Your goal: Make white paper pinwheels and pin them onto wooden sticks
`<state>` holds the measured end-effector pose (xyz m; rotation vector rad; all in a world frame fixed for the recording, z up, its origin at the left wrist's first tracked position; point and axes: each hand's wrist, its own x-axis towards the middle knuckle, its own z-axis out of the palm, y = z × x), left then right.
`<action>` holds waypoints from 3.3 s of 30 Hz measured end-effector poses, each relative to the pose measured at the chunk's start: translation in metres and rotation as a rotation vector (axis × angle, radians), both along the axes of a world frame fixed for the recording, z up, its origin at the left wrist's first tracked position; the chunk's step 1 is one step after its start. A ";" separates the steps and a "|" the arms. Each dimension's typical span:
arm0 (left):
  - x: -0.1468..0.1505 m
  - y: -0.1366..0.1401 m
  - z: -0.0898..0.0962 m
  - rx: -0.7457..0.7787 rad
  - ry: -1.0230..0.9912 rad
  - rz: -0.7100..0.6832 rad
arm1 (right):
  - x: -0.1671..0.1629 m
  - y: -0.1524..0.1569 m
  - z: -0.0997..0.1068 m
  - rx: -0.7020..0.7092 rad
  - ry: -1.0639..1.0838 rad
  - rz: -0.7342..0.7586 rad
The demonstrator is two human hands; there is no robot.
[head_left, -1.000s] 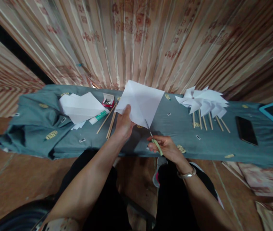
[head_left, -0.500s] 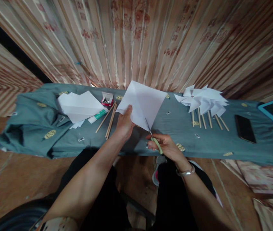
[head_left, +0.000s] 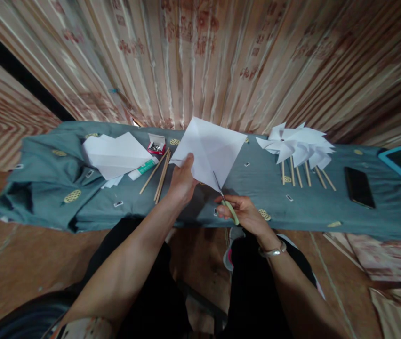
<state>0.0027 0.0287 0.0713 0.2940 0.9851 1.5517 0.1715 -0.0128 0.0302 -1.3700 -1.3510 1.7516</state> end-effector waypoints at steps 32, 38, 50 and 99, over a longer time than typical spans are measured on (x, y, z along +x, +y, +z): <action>0.005 -0.002 -0.006 -0.075 0.035 -0.043 | -0.001 0.000 -0.001 -0.022 -0.002 -0.058; 0.006 -0.002 -0.005 -0.063 0.034 -0.038 | -0.002 0.000 0.001 -0.039 0.008 -0.076; 0.006 0.000 -0.007 -0.065 0.009 -0.030 | -0.004 0.002 0.002 -0.061 0.030 -0.090; 0.011 -0.005 -0.006 -0.122 0.029 -0.095 | 0.002 0.002 -0.013 0.092 -0.022 -0.087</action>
